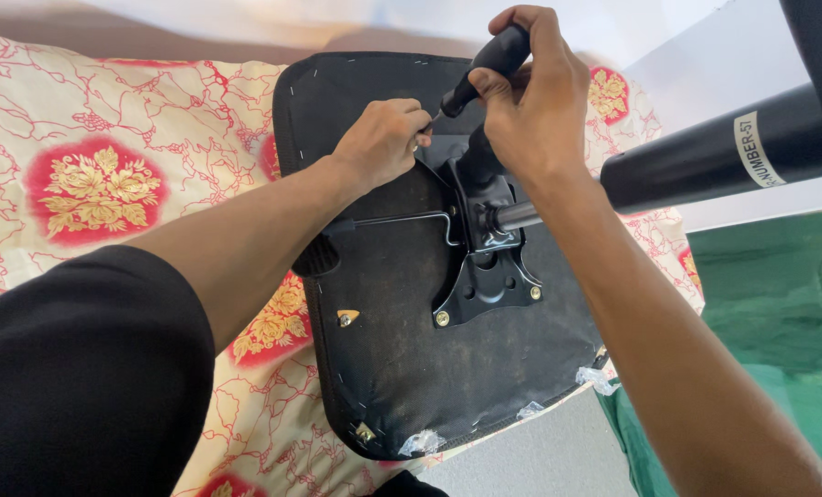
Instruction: The person uses a screwdriver to tighten screws on the underside of an office chair base, securing the central gas lift column to the seat plate. The chair is inverted on a patterned cloth while the person works on the fasteners.
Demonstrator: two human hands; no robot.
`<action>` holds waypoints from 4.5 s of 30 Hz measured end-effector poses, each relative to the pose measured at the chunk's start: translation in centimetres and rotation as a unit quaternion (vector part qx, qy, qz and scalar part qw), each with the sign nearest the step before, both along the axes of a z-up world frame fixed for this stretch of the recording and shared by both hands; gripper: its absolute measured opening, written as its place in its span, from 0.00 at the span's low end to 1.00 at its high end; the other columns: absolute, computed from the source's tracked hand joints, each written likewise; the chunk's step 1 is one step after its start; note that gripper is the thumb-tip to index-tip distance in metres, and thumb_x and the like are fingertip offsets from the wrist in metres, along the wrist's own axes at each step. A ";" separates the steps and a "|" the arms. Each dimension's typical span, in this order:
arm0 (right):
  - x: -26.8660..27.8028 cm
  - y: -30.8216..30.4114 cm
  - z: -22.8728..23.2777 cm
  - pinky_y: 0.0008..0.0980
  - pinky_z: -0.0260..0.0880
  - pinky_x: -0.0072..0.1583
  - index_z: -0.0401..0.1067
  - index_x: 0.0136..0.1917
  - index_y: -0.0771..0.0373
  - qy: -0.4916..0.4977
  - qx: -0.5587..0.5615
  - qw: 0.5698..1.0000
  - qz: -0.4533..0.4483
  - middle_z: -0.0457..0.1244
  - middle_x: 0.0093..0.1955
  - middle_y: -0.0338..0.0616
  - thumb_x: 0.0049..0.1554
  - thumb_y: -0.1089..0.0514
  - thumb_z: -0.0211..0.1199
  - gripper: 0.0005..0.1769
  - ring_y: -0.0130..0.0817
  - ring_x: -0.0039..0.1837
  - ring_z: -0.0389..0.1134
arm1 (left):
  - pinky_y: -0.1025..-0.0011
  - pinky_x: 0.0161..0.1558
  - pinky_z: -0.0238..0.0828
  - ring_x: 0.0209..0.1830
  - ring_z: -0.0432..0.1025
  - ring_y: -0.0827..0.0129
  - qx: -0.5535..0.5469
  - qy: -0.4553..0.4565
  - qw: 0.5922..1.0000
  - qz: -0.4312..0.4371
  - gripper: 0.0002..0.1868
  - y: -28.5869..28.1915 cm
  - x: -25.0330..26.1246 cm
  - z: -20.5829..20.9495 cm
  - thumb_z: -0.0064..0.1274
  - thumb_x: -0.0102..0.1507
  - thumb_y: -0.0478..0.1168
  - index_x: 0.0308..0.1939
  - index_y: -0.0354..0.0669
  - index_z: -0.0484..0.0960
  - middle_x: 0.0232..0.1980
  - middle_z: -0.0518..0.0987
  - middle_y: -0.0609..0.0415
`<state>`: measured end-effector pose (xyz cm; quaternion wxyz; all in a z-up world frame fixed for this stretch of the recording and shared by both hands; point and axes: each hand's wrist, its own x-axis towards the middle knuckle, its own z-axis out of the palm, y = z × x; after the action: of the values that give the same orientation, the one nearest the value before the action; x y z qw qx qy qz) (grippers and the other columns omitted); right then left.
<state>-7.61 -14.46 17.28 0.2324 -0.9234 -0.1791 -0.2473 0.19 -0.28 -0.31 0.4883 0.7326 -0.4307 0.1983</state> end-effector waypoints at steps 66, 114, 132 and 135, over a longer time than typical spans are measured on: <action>1.2 2.2 -3.1 0.26 0.74 0.41 0.61 0.61 0.62 -0.095 0.108 0.988 -0.049 0.69 0.45 0.46 0.65 0.70 0.71 0.20 0.30 0.45 0.77 | 0.57 0.41 0.71 0.39 0.74 0.52 0.015 0.004 1.000 -0.004 0.05 0.4 0.4 -0.3 0.57 0.60 0.28 0.31 0.36 0.77 0.34 0.76 0.47; -14.7 9.1 -4.3 0.42 0.78 0.57 0.60 0.66 0.67 0.117 0.735 0.646 -0.172 0.64 0.56 0.56 0.56 0.71 0.61 0.26 0.45 0.52 0.75 | 0.60 0.39 0.72 0.35 0.79 0.57 0.090 0.150 0.983 0.058 0.07 13.6 -8.9 7.7 0.64 0.57 0.38 0.38 0.42 0.89 0.34 0.84 0.49; -17.2 13.5 -3.1 0.44 0.79 0.53 0.59 0.69 0.59 0.187 0.673 0.700 -0.149 0.65 0.59 0.50 0.54 0.68 0.60 0.30 0.38 0.52 0.72 | 0.61 0.42 0.75 0.38 0.80 0.57 0.105 0.194 0.963 0.158 0.08 19.4 -17.2 7.0 0.57 0.60 0.35 0.41 0.41 0.88 0.38 0.85 0.47; -17.1 14.0 -3.2 0.42 0.79 0.52 0.60 0.69 0.59 0.195 0.670 0.700 -0.151 0.66 0.59 0.49 0.54 0.69 0.60 0.30 0.38 0.51 0.73 | 0.60 0.42 0.74 0.37 0.80 0.56 0.122 0.198 0.958 0.167 0.08 20.2 -17.8 7.2 0.57 0.59 0.35 0.41 0.41 0.88 0.38 0.85 0.47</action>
<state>-24.67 -0.45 14.11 0.7791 -0.5663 0.2248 -0.1476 -17.59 19.88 6.90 0.4307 0.8728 -0.2176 0.0737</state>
